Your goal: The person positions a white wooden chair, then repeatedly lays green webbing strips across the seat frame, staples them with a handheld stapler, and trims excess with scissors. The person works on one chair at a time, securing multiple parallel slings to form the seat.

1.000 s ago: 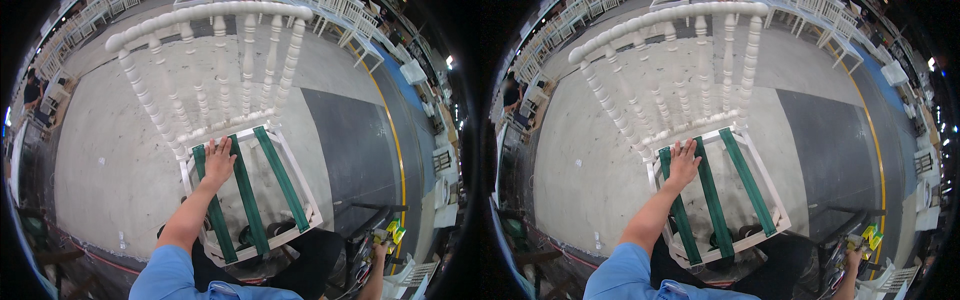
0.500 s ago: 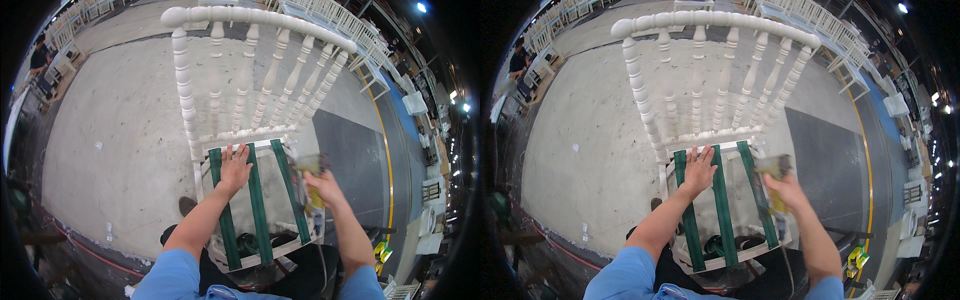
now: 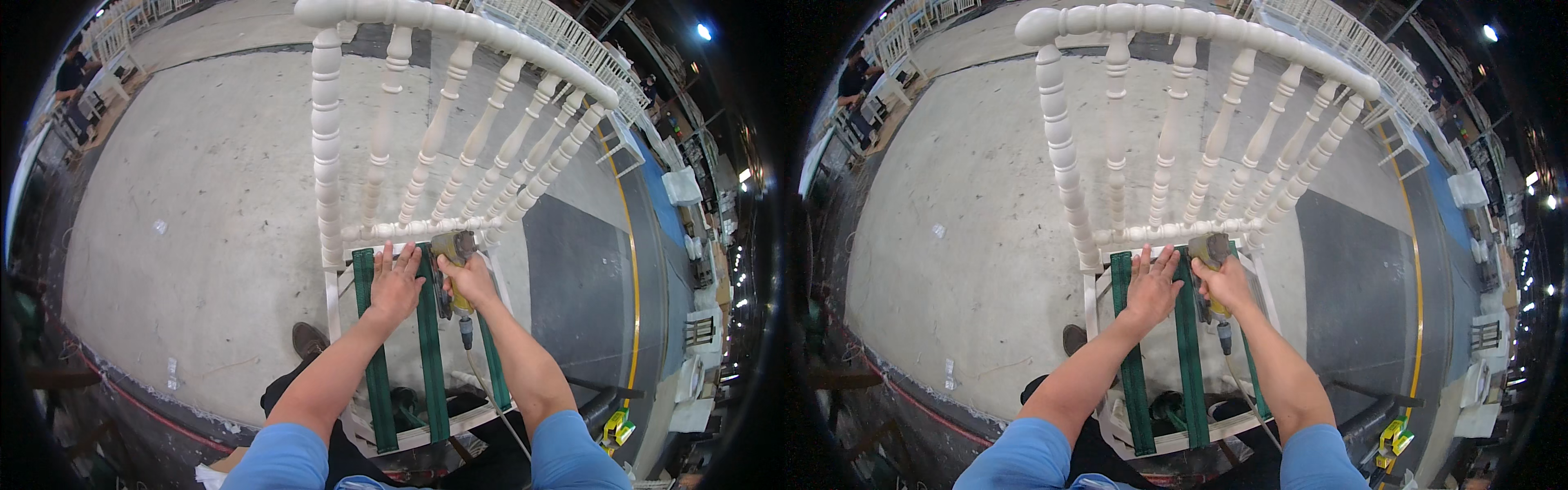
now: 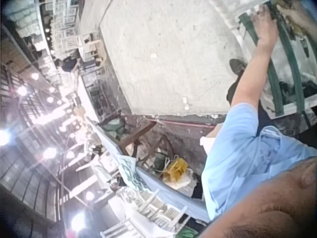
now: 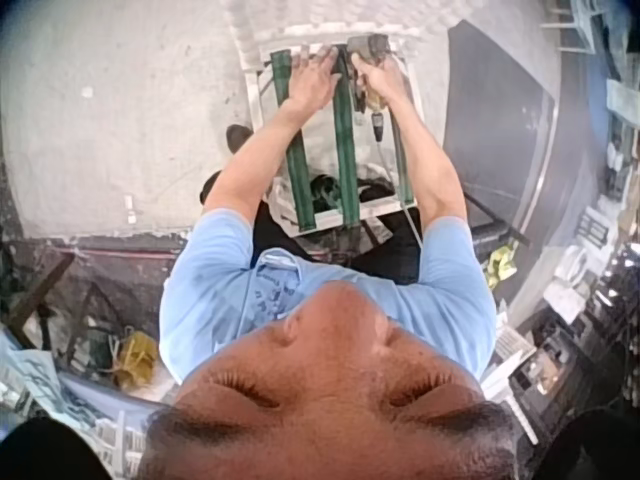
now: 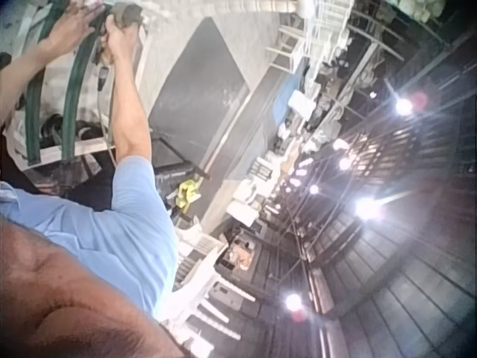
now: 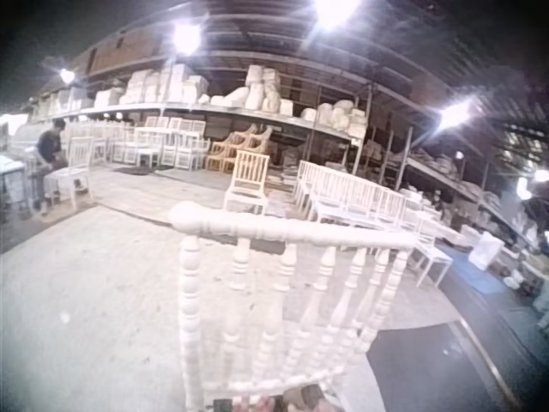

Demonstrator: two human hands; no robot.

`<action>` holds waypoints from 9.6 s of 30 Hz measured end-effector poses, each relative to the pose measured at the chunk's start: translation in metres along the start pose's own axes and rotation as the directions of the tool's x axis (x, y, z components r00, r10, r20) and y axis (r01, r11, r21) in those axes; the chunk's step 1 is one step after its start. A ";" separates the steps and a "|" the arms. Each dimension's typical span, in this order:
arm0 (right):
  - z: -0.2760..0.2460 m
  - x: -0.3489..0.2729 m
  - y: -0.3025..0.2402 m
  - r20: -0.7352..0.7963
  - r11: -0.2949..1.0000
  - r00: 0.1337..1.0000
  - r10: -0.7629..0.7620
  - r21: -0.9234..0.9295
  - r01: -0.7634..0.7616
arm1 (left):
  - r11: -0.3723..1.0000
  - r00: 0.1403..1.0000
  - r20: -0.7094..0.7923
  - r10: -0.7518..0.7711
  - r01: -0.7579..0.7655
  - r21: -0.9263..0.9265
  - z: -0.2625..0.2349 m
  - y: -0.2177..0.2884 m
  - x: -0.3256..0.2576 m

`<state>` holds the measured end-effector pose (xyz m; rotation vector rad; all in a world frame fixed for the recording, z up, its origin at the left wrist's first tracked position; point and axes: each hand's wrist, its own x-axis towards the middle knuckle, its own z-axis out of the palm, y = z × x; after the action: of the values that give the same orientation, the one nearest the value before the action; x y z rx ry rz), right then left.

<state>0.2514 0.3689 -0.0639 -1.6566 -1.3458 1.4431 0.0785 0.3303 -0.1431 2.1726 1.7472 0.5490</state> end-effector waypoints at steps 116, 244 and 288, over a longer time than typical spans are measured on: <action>-0.014 -0.311 0.152 0.454 0.851 0.786 0.420 0.105 -0.515 | -0.189 0.567 0.823 -0.029 0.806 -0.561 0.005 0.203 -0.343; -0.105 -0.377 0.167 -0.155 0.811 0.972 0.176 0.583 -0.053 | 0.491 0.432 0.902 -0.014 0.789 -0.370 0.054 0.108 -0.175; -0.054 -0.337 0.073 0.005 0.912 0.915 0.402 -0.086 -0.400 | 0.469 0.441 0.897 0.015 0.790 -0.396 0.050 0.098 -0.176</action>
<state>0.3534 0.0444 0.0152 -2.0684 -1.1310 1.6538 0.1534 0.1373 -0.1610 0.8839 1.0641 0.0466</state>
